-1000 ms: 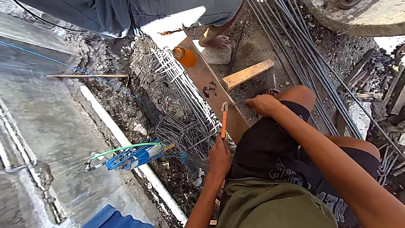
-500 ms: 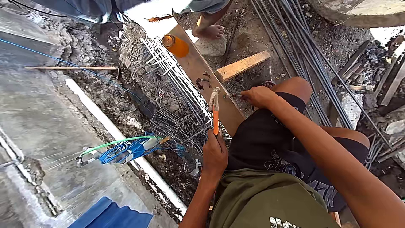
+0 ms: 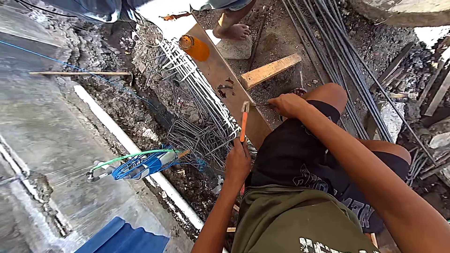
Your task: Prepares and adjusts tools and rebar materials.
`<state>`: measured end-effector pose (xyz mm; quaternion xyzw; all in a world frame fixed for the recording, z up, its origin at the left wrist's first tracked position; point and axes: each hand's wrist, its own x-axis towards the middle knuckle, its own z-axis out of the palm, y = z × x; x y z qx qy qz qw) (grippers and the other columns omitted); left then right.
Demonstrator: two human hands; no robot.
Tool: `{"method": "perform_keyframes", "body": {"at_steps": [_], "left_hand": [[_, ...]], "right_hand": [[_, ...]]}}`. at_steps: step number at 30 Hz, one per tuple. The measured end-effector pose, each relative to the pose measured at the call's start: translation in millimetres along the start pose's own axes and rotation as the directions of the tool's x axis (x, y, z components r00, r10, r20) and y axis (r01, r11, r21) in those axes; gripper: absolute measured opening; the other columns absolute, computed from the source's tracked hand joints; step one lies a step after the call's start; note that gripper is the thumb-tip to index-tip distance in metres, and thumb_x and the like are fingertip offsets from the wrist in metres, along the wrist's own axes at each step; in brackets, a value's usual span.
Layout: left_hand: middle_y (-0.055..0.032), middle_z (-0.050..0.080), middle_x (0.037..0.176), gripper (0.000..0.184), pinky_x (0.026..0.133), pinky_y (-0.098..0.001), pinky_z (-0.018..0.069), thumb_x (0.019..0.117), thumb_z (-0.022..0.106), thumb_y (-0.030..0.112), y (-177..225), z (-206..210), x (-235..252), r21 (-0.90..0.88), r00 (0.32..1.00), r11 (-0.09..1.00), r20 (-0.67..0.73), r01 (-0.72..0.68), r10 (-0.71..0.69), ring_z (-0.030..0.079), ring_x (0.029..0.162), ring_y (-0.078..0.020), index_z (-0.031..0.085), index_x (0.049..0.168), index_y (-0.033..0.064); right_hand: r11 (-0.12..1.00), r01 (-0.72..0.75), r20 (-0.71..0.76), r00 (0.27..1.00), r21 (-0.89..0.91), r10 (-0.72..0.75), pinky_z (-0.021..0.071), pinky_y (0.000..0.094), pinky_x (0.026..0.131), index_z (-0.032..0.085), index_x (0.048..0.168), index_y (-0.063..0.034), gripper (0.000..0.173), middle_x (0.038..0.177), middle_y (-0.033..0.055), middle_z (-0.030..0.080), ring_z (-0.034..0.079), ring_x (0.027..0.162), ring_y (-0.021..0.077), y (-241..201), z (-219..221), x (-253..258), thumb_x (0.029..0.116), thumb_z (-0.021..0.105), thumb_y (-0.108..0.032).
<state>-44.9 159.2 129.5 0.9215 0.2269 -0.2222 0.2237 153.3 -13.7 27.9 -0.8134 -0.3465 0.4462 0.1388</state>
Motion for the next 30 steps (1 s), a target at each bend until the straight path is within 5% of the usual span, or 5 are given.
{"method": "perform_keyframes", "body": {"at_steps": [7, 12, 17, 22, 30], "left_hand": [[-0.008, 0.055, 0.061, 0.031, 0.049, -0.0347, 0.0503, 0.1032, 0.044, 0.015, 7.8, 2.9, -9.6, -0.026, 0.922, 0.976, -0.335, -0.214, 0.194, 0.058, 0.05, -0.0197, 0.06, 0.108, -0.0106], [-0.0182, 0.065, 0.079, 0.036, 0.074, -0.05, 0.0549, 0.1111, 0.04, 0.023, 7.8, -8.0, 7.2, -0.039, 0.994, 0.996, 0.076, 0.081, -0.078, 0.069, 0.076, -0.0347, 0.058, 0.122, -0.0069], [-0.0066, 0.052, 0.061, 0.029, 0.051, -0.0336, 0.0493, 0.1044, 0.044, 0.016, 6.0, -2.0, -7.6, -0.05, 0.928, 0.98, -0.331, -0.195, 0.168, 0.056, 0.051, -0.0176, 0.058, 0.107, -0.0089], [-0.0198, 0.068, 0.084, 0.037, 0.078, -0.0508, 0.0554, 0.1111, 0.04, 0.023, 11.6, -11.6, 1.0, 0.006, 0.989, 0.995, 0.111, 0.096, -0.096, 0.071, 0.082, -0.0362, 0.056, 0.126, -0.0071], [-0.017, 0.065, 0.071, 0.033, 0.062, -0.0461, 0.0567, 0.1064, 0.045, 0.017, 0.0, 6.6, -13.1, 0.025, 0.988, 0.998, -0.141, -0.055, 0.058, 0.069, 0.065, -0.0322, 0.059, 0.117, -0.0113]], "right_hand": [[1.0, 0.003, 0.015, 1.0, 0.017, -0.004, 0.0537, 0.0593, 0.084, 0.065, 0.125, -0.0131, 0.037, 0.1, 0.018, 0.072, 0.07, 0.099, 0.0396, 3.8, -1.0, 3.3, 0.1108, 0.042, -0.038], [1.0, 0.005, -0.009, 1.0, 0.011, -0.005, 0.0539, 0.0588, 0.083, 0.066, 0.122, -0.0128, 0.036, 0.099, 0.0177, 0.072, 0.07, 0.098, 0.0392, -0.1, -1.7, 0.5, 0.1104, 0.043, -0.039], [1.0, -0.009, 0.011, 1.0, 0.024, 0.008, 0.0537, 0.0598, 0.084, 0.066, 0.124, -0.0135, 0.037, 0.102, 0.018, 0.072, 0.07, 0.1, 0.0397, 0.3, 1.0, -0.2, 0.1106, 0.042, -0.038], [1.0, -0.01, -0.005, 1.0, 0.009, 0.01, 0.0542, 0.0583, 0.084, 0.066, 0.122, -0.0137, 0.034, 0.1, 0.0169, 0.072, 0.07, 0.1, 0.0383, -4.0, -1.7, -2.7, 0.1106, 0.043, -0.036], [1.0, -0.006, 0.014, 1.0, 0.022, 0.006, 0.0539, 0.0586, 0.086, 0.065, 0.126, -0.0138, 0.036, 0.102, 0.0178, 0.072, 0.07, 0.101, 0.0391, -0.3, 2.6, -0.1, 0.1107, 0.042, -0.037]]}}
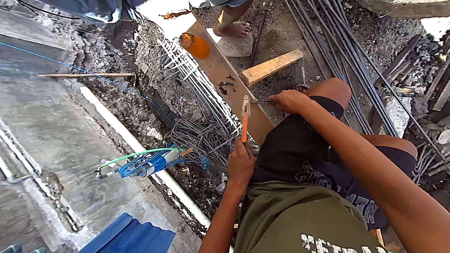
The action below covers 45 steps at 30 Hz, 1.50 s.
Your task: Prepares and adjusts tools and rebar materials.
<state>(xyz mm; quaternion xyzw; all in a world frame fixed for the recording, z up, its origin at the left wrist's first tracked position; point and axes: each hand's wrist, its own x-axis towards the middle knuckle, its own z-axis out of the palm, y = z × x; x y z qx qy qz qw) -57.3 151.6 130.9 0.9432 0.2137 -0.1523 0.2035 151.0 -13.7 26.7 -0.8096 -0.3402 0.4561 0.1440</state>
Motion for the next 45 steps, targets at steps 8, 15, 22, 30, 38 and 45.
{"method": "perform_keyframes", "body": {"at_steps": [8, 15, 22, 30, 38, 45], "left_hand": [[-0.0095, 0.056, 0.062, 0.029, 0.05, -0.0347, 0.0508, 0.1022, 0.046, 0.014, 3.9, 2.2, -6.9, -0.047, 0.967, 0.99, -0.224, -0.134, 0.12, 0.058, 0.05, -0.0196, 0.059, 0.109, -0.0119], [-0.0149, 0.061, 0.068, 0.034, 0.062, -0.0448, 0.0544, 0.108, 0.044, 0.018, 11.7, -6.8, 0.7, -0.075, 1.0, 0.997, 0.013, 0.017, -0.016, 0.065, 0.062, -0.0293, 0.06, 0.114, -0.0112], [-0.0207, 0.068, 0.081, 0.037, 0.074, -0.0517, 0.0563, 0.1098, 0.043, 0.021, 1.7, 1.9, 3.7, 0.025, 0.977, 0.994, 0.185, 0.103, -0.106, 0.071, 0.078, -0.0379, 0.058, 0.123, -0.0094], [-0.0158, 0.063, 0.068, 0.033, 0.058, -0.0439, 0.0555, 0.1054, 0.045, 0.017, -8.2, 6.3, -2.8, 0.015, 0.997, 0.998, -0.049, -0.056, 0.056, 0.067, 0.06, -0.0296, 0.06, 0.113, -0.0115], [-0.0081, 0.054, 0.061, 0.031, 0.05, -0.0337, 0.0504, 0.1034, 0.044, 0.016, 0.4, 7.9, -1.6, -0.047, 0.965, 0.985, -0.216, -0.165, 0.151, 0.058, 0.051, -0.0187, 0.059, 0.108, -0.011], [-0.0129, 0.058, 0.067, 0.031, 0.061, -0.0433, 0.0526, 0.1078, 0.044, 0.017, 11.2, -4.4, 11.8, -0.087, 1.0, 0.996, -0.019, -0.003, 0.001, 0.062, 0.061, -0.027, 0.06, 0.111, -0.0091]], "right_hand": [[0.999, -0.023, 0.009, 1.0, 0.024, 0.023, 0.0535, 0.0608, 0.086, 0.064, 0.127, -0.014, 0.036, 0.105, 0.0189, 0.071, 0.069, 0.103, 0.041, 0.8, -3.6, -1.9, 0.1109, 0.042, -0.037], [1.0, -0.018, -0.022, 1.0, -0.006, 0.018, 0.0543, 0.0595, 0.084, 0.066, 0.122, -0.0138, 0.037, 0.101, 0.0172, 0.071, 0.07, 0.1, 0.0389, 2.8, -3.5, 1.1, 0.1104, 0.042, -0.04], [1.0, -0.021, -0.006, 1.0, 0.007, 0.021, 0.0536, 0.0593, 0.086, 0.065, 0.126, -0.0136, 0.039, 0.103, 0.0185, 0.071, 0.07, 0.102, 0.0398, -4.7, -2.2, -4.4, 0.1106, 0.042, -0.04], [1.0, -0.003, -0.007, 1.0, 0.02, 0.003, 0.0537, 0.059, 0.086, 0.066, 0.125, -0.0132, 0.038, 0.102, 0.0182, 0.072, 0.07, 0.102, 0.0393, -0.1, 0.1, -0.9, 0.1106, 0.042, -0.04], [0.999, -0.019, 0.012, 1.0, 0.039, 0.018, 0.0532, 0.0604, 0.087, 0.065, 0.127, -0.0137, 0.038, 0.105, 0.0188, 0.071, 0.069, 0.104, 0.0405, -1.2, -1.0, -2.8, 0.1109, 0.041, -0.039], [1.0, -0.019, -0.011, 1.0, 0.006, 0.019, 0.0539, 0.0595, 0.086, 0.066, 0.124, -0.0134, 0.038, 0.103, 0.0181, 0.071, 0.07, 0.102, 0.0395, 3.2, -3.9, 1.9, 0.1106, 0.042, -0.04]]}}
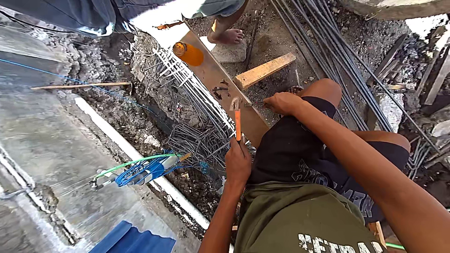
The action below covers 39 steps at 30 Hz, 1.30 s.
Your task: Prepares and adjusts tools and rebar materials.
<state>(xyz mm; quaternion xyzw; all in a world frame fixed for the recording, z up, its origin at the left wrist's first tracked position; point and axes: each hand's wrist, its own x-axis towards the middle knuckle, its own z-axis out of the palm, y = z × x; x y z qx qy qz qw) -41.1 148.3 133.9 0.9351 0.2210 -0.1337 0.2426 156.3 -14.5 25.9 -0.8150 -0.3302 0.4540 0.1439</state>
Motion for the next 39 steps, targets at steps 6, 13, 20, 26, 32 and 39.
{"method": "perform_keyframes", "body": {"at_steps": [6, 13, 20, 26, 32, 39], "left_hand": [[-0.02, 0.067, 0.08, 0.035, 0.075, -0.0506, 0.0562, 0.1103, 0.041, 0.022, -6.9, 7.7, 0.0, 0.126, 0.979, 0.987, 0.166, 0.095, -0.116, 0.071, 0.079, -0.0362, 0.056, 0.122, -0.0073], [-0.0098, 0.055, 0.062, 0.031, 0.053, -0.0393, 0.0516, 0.1052, 0.045, 0.017, 0.1, 0.3, -9.0, 0.037, 0.989, 0.995, -0.114, -0.094, 0.098, 0.06, 0.054, -0.023, 0.059, 0.109, -0.01], [-0.0191, 0.064, 0.077, 0.036, 0.072, -0.0506, 0.0547, 0.1107, 0.041, 0.022, 6.2, -5.7, 2.4, 0.08, 0.981, 0.992, 0.162, 0.094, -0.106, 0.068, 0.074, -0.0356, 0.058, 0.12, -0.0092], [-0.0188, 0.066, 0.074, 0.034, 0.068, -0.0495, 0.0563, 0.1086, 0.043, 0.019, -7.1, 9.5, -6.6, 0.118, 0.997, 0.992, 0.066, 0.04, -0.048, 0.07, 0.071, -0.0349, 0.057, 0.12, -0.01], [-0.0148, 0.059, 0.069, 0.032, 0.062, -0.0461, 0.0538, 0.1087, 0.045, 0.019, 11.3, -8.6, -9.5, 0.046, 0.999, 0.998, 0.009, 0.045, -0.046, 0.064, 0.063, -0.0301, 0.059, 0.114, -0.0097], [-0.0208, 0.067, 0.088, 0.039, 0.081, -0.0513, 0.0547, 0.1122, 0.038, 0.026, 13.2, -14.7, 7.4, 0.173, 0.937, 0.963, 0.248, 0.207, -0.246, 0.07, 0.087, -0.0365, 0.056, 0.125, -0.0058]], "right_hand": [[1.0, 0.012, -0.002, 1.0, -0.004, -0.012, 0.0542, 0.0585, 0.082, 0.066, 0.118, -0.0122, 0.038, 0.098, 0.0167, 0.071, 0.07, 0.098, 0.0382, -4.8, 4.2, -4.2, 0.1104, 0.042, -0.04], [1.0, 0.009, 0.008, 1.0, 0.023, -0.009, 0.0537, 0.0595, 0.086, 0.066, 0.123, -0.0125, 0.037, 0.103, 0.0175, 0.071, 0.07, 0.102, 0.0387, -2.2, 3.4, -2.8, 0.1108, 0.042, -0.038], [1.0, 0.002, -0.015, 1.0, -0.004, -0.002, 0.0541, 0.0592, 0.084, 0.066, 0.121, -0.0123, 0.036, 0.101, 0.0174, 0.071, 0.07, 0.101, 0.0387, -1.9, -2.2, -2.3, 0.1103, 0.043, -0.039], [1.0, 0.002, -0.003, 1.0, 0.01, -0.002, 0.0542, 0.0593, 0.085, 0.067, 0.121, -0.0137, 0.036, 0.101, 0.0166, 0.072, 0.07, 0.1, 0.0382, -1.5, 6.4, -1.1, 0.1101, 0.043, -0.039], [1.0, -0.011, 0.019, 1.0, 0.015, 0.011, 0.0528, 0.0616, 0.088, 0.065, 0.124, -0.0116, 0.037, 0.106, 0.019, 0.071, 0.069, 0.105, 0.0406, -6.1, -2.0, -8.2, 0.1104, 0.043, -0.037], [1.0, -0.006, 0.013, 1.0, 0.009, 0.006, 0.0525, 0.0613, 0.089, 0.066, 0.124, -0.0115, 0.036, 0.108, 0.0189, 0.071, 0.069, 0.106, 0.0399, -10.1, -3.9, -9.2, 0.1104, 0.044, -0.035]]}}
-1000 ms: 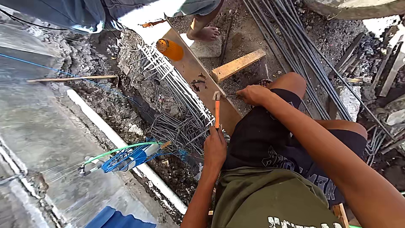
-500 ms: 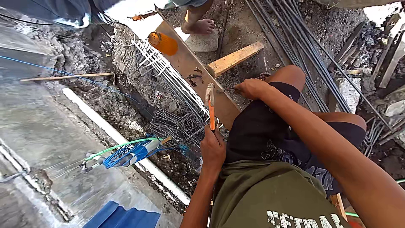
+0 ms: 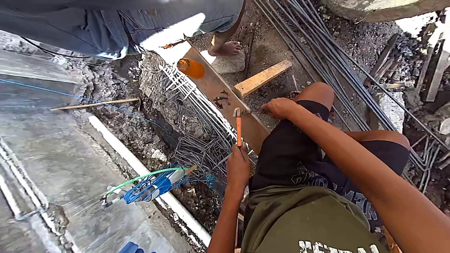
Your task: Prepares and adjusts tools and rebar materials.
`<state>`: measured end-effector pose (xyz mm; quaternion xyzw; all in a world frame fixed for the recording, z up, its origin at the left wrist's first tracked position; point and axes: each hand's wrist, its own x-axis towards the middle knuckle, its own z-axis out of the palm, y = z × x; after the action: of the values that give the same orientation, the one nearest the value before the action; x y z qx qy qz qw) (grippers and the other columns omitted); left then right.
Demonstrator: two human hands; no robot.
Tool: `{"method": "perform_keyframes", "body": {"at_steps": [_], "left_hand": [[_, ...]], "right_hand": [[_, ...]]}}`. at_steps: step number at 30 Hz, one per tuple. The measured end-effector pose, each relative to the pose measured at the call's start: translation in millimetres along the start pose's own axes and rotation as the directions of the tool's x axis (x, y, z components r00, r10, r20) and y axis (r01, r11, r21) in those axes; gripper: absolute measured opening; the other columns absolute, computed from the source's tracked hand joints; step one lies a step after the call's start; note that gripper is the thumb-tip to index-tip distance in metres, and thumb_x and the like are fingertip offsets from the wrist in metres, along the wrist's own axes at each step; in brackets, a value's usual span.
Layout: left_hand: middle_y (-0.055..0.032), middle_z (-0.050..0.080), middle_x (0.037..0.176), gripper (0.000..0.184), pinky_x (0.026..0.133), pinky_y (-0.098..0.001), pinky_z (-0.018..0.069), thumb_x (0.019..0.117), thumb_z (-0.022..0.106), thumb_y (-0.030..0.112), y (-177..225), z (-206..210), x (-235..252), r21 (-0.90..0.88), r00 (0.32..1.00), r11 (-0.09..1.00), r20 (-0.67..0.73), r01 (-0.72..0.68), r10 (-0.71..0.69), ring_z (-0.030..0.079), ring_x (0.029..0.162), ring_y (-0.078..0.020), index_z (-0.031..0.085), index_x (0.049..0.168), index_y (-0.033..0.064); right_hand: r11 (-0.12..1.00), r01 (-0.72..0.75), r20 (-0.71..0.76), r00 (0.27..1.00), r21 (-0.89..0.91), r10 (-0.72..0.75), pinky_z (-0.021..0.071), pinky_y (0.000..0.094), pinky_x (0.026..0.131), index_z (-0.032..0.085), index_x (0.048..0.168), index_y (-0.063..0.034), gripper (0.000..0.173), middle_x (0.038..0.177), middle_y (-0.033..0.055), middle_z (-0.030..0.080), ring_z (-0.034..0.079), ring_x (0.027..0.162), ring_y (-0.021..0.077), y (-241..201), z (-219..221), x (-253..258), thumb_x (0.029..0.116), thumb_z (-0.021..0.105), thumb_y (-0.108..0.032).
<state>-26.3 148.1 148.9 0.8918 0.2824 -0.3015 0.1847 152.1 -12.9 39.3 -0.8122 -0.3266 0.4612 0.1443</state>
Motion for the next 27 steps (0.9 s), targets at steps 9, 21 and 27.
{"method": "perform_keyframes", "body": {"at_steps": [9, 21, 27], "left_hand": [[-0.0205, 0.068, 0.089, 0.039, 0.082, -0.0505, 0.0551, 0.1122, 0.038, 0.026, -1.5, 5.2, -4.2, 0.013, 1.0, 1.0, 0.007, -0.004, 0.004, 0.071, 0.088, -0.0361, 0.056, 0.126, -0.0059], [-0.0193, 0.065, 0.083, 0.038, 0.078, -0.0494, 0.0539, 0.1125, 0.038, 0.026, 13.8, -18.0, -7.1, -0.003, 0.999, 1.0, -0.037, -0.007, 0.007, 0.068, 0.083, -0.0351, 0.058, 0.118, -0.0057], [-0.0196, 0.065, 0.073, 0.035, 0.066, -0.0491, 0.0562, 0.1088, 0.045, 0.019, -11.1, 21.1, -14.2, 0.001, 0.957, 0.986, -0.238, -0.168, 0.163, 0.069, 0.069, -0.0359, 0.06, 0.115, -0.0117]], "right_hand": [[1.0, 0.001, -0.005, 1.0, -0.011, -0.002, 0.0523, 0.0618, 0.09, 0.066, 0.125, -0.0111, 0.038, 0.111, 0.0196, 0.071, 0.068, 0.108, 0.0408, 0.5, 4.1, -0.1, 0.1106, 0.043, -0.037], [1.0, 0.002, -0.005, 1.0, -0.02, -0.002, 0.0525, 0.061, 0.09, 0.065, 0.125, -0.0095, 0.038, 0.11, 0.0201, 0.071, 0.068, 0.109, 0.0409, 1.2, -1.6, -1.4, 0.1108, 0.042, -0.037], [0.999, 0.035, -0.012, 0.999, 0.007, -0.035, 0.0525, 0.0613, 0.088, 0.066, 0.121, -0.0096, 0.039, 0.106, 0.0195, 0.071, 0.069, 0.106, 0.0405, 5.9, 6.4, 1.0, 0.1109, 0.041, -0.038]]}}
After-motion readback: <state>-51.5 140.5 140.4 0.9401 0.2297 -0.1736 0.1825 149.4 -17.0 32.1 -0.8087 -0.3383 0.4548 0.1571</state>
